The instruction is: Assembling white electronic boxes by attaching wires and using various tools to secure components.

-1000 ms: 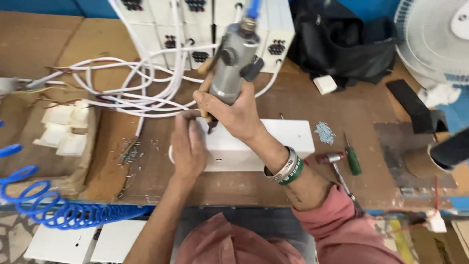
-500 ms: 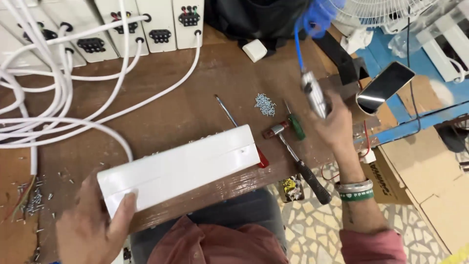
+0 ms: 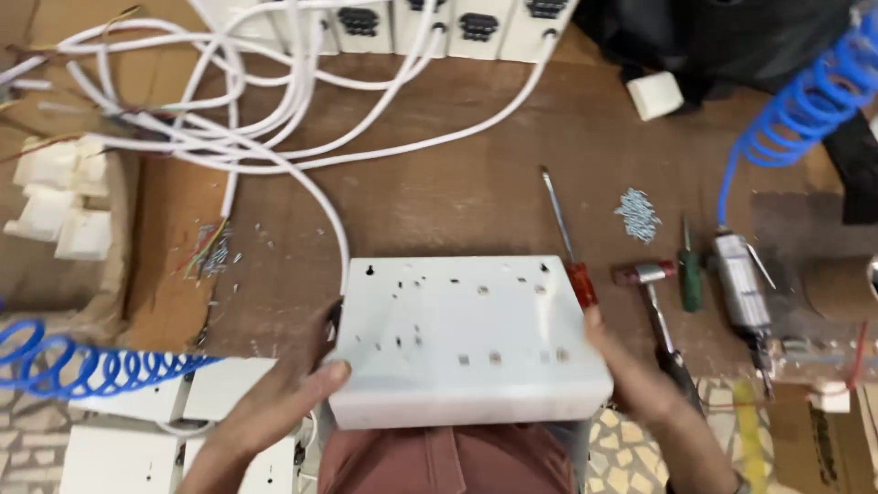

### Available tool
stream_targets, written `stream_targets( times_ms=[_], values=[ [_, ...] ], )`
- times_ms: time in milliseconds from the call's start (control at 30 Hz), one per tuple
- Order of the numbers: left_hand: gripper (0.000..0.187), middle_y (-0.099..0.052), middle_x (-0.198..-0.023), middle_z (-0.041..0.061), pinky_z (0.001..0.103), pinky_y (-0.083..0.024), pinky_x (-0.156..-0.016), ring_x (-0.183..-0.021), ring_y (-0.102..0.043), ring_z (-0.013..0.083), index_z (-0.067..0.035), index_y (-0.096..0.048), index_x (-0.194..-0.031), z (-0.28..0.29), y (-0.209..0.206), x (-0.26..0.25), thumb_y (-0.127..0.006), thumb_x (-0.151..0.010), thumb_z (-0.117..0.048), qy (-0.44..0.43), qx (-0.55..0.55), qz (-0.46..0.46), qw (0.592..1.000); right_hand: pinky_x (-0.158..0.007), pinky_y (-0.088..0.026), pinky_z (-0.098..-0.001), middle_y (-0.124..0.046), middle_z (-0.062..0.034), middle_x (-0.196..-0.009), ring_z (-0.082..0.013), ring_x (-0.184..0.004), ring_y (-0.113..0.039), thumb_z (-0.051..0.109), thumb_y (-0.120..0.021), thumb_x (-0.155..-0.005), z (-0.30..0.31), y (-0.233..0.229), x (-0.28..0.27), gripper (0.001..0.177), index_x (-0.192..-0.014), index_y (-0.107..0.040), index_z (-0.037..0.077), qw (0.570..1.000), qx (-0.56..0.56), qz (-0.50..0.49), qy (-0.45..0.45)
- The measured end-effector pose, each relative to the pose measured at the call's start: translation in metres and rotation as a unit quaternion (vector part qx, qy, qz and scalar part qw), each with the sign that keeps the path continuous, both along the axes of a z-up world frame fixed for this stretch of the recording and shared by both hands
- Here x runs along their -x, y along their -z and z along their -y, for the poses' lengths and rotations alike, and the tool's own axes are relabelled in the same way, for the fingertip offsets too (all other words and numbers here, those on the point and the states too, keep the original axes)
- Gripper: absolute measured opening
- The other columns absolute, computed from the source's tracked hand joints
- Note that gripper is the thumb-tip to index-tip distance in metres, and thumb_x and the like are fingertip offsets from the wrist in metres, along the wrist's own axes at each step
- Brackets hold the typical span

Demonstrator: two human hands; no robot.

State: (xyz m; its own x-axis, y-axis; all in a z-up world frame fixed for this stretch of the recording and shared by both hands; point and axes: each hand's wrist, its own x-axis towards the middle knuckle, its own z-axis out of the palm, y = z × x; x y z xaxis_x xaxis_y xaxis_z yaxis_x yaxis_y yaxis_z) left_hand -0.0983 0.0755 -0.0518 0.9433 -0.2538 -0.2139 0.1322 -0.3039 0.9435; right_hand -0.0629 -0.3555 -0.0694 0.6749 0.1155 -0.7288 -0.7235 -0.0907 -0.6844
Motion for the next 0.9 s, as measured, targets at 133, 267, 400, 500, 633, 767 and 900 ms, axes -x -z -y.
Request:
stream_targets(
  times_ms=[133, 267, 400, 500, 633, 767, 900],
  values=[
    [0.102, -0.051, -0.153, 0.019, 0.041, -0.042, -0.114, -0.142, -0.051, 0.0306, -0.003, -0.027, -0.157, 0.026, -0.005, 0.000, -0.079, -0.077, -0.040, -0.089, 0.035, -0.147, 0.984, -0.110, -0.044, -0.0444, -0.056, -0.0166, -0.147, -0.0258, -0.136, -0.051, 0.066, -0.068, -0.074, -0.016, 0.012, 0.008, 0.104, -0.154, -0.036, 0.008, 0.976, 0.127, 0.042, -0.172],
    [0.116, -0.064, -0.138, 0.019, 0.039, -0.046, -0.112, -0.131, -0.061, 0.0279, -0.002, -0.036, -0.148, 0.034, -0.045, -0.023, -0.100, -0.055, -0.028, -0.075, -0.024, -0.048, 0.996, -0.094, -0.057, -0.0441, -0.071, -0.0170, -0.127, -0.0317, -0.112, -0.070, 0.043, -0.091, -0.065, -0.018, -0.016, -0.012, 0.097, -0.144, -0.051, 0.003, 0.944, 0.180, 0.168, -0.219],
    [0.110, -0.070, -0.131, 0.015, 0.037, -0.049, -0.108, -0.124, -0.065, 0.0229, -0.004, -0.046, -0.144, 0.038, -0.057, -0.071, -0.101, -0.051, -0.027, -0.072, -0.064, 0.060, 0.994, -0.081, -0.066, -0.0372, -0.077, -0.0139, -0.111, -0.0286, -0.095, -0.079, 0.028, -0.097, -0.063, -0.026, -0.025, -0.051, 0.077, -0.127, -0.063, 0.002, 0.890, 0.189, 0.361, -0.205],
    [0.102, -0.071, -0.129, 0.012, 0.034, -0.054, -0.107, -0.123, -0.068, 0.0187, -0.004, -0.050, -0.143, 0.034, -0.031, -0.093, -0.098, -0.056, -0.026, -0.056, -0.032, 0.121, 0.991, -0.084, -0.063, -0.0316, -0.078, -0.0093, -0.106, -0.0212, -0.096, -0.075, 0.024, -0.095, -0.067, -0.038, -0.021, -0.059, 0.057, -0.113, -0.071, 0.000, 0.842, 0.208, 0.467, -0.170],
    [0.102, -0.068, -0.131, 0.013, 0.035, -0.052, -0.107, -0.125, -0.065, 0.0216, -0.003, -0.047, -0.145, 0.031, -0.029, -0.087, -0.098, -0.060, -0.025, -0.055, -0.016, 0.171, 0.984, -0.089, -0.058, -0.0351, -0.073, -0.0102, -0.109, -0.0200, -0.101, -0.070, 0.030, -0.094, -0.066, -0.049, -0.046, -0.056, 0.071, -0.122, -0.062, -0.001, 0.845, 0.198, 0.473, -0.155],
    [0.097, -0.062, -0.134, 0.019, 0.040, -0.050, -0.107, -0.126, -0.062, 0.0306, 0.000, -0.045, -0.145, 0.036, -0.061, -0.082, -0.095, -0.068, -0.032, -0.069, -0.031, 0.307, 0.949, -0.103, -0.049, -0.0354, -0.058, -0.0127, -0.134, -0.0212, -0.124, -0.058, 0.064, -0.069, -0.085, -0.056, -0.062, -0.048, 0.097, -0.149, -0.039, -0.003, 0.831, 0.061, 0.548, -0.076],
    [0.081, -0.063, -0.127, 0.021, 0.044, -0.052, -0.100, -0.117, -0.064, 0.0363, 0.001, -0.055, -0.136, 0.054, -0.091, -0.087, -0.089, -0.076, -0.042, -0.069, -0.114, 0.379, 0.916, -0.111, -0.047, -0.0364, -0.058, -0.0133, -0.136, -0.0225, -0.126, -0.058, 0.080, -0.037, -0.100, -0.057, -0.029, -0.058, 0.095, -0.148, -0.045, -0.001, 0.829, 0.063, 0.555, 0.026]
  ],
)
